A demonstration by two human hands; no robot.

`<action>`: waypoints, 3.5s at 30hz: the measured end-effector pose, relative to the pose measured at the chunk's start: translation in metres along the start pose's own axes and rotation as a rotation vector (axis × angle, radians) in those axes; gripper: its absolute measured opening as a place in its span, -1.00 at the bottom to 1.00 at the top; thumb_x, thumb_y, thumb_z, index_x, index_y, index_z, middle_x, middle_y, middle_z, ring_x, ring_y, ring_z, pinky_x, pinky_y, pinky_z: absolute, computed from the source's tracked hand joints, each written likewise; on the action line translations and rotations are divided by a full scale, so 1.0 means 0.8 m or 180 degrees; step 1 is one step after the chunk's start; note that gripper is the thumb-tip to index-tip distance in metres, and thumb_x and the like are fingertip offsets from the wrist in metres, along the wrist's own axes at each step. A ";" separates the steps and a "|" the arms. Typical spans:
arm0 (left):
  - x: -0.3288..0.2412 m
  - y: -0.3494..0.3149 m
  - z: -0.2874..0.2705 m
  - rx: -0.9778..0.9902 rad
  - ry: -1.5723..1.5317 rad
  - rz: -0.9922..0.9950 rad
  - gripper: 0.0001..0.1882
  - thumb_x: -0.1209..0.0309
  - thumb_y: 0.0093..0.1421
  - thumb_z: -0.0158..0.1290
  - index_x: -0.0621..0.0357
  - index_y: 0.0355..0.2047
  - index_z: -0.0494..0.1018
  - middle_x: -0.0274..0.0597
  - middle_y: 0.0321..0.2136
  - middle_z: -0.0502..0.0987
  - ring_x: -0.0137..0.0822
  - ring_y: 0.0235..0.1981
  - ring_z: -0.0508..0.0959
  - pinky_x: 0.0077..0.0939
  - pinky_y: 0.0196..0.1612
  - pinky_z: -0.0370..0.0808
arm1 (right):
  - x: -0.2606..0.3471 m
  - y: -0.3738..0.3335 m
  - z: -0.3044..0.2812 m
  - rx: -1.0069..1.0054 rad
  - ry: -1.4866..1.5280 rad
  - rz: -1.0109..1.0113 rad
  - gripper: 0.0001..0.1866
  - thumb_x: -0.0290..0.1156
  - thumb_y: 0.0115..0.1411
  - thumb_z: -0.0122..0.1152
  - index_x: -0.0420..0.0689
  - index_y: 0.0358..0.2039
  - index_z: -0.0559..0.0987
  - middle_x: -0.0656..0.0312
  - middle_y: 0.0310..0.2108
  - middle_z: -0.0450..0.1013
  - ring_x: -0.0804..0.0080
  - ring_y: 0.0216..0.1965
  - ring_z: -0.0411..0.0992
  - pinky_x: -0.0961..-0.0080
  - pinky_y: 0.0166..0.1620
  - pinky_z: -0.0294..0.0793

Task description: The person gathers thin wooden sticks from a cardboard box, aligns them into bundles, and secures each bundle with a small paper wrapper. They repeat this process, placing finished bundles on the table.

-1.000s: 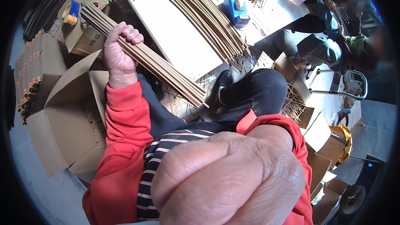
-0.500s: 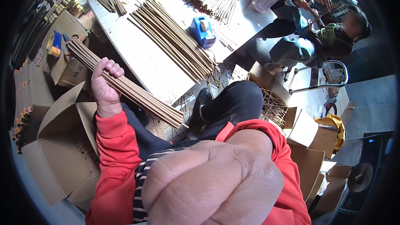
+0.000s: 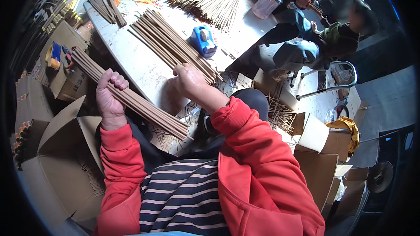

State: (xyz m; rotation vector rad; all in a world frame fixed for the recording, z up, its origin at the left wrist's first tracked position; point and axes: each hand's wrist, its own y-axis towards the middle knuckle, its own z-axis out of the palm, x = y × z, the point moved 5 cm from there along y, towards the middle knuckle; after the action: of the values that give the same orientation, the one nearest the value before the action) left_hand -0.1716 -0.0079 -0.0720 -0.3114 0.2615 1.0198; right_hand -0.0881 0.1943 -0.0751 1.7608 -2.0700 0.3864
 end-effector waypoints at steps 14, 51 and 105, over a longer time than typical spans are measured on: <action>0.014 -0.003 0.004 0.0189 -0.0189 -0.0010 -0.83 0.40 0.08 0.11 0.08 -0.56 0.34 -0.35 -0.64 0.35 -0.43 -0.59 0.36 -0.54 -0.51 0.35 | 0.001 0.010 0.012 -0.0038 -0.0776 0.0036 -0.78 -0.31 0.06 0.14 -0.18 -0.35 0.46 -0.01 -0.35 0.44 0.07 -0.26 0.43 0.28 -0.21 0.41; 0.023 0.009 -0.008 0.0255 -0.0277 0.0029 -0.76 0.16 0.10 0.14 -0.01 -0.50 0.39 -0.36 -0.64 0.34 -0.42 -0.59 0.37 -0.53 -0.51 0.38 | 0.156 -0.083 -0.053 -0.0305 -0.0114 -0.1919 -0.62 -0.49 -0.05 0.22 -0.23 -0.16 0.47 0.16 -0.48 0.37 0.25 -0.49 0.42 0.41 -0.49 0.44; -0.011 -0.001 0.017 0.0513 -0.0387 0.0105 -0.90 0.51 0.07 0.05 0.10 -0.47 0.33 -0.33 -0.65 0.33 -0.42 -0.62 0.35 -0.53 -0.53 0.37 | 0.123 -0.094 0.025 0.2532 0.3219 0.1286 -0.83 -0.55 -0.03 0.19 -0.20 -0.46 0.36 0.31 -0.68 0.30 0.59 -0.74 0.30 0.62 -0.63 0.33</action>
State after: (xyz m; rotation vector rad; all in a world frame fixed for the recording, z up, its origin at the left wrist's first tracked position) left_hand -0.1747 -0.0102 -0.0558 -0.0989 0.2376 1.0392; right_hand -0.0295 0.0862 -0.0498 0.9863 -1.5089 1.9441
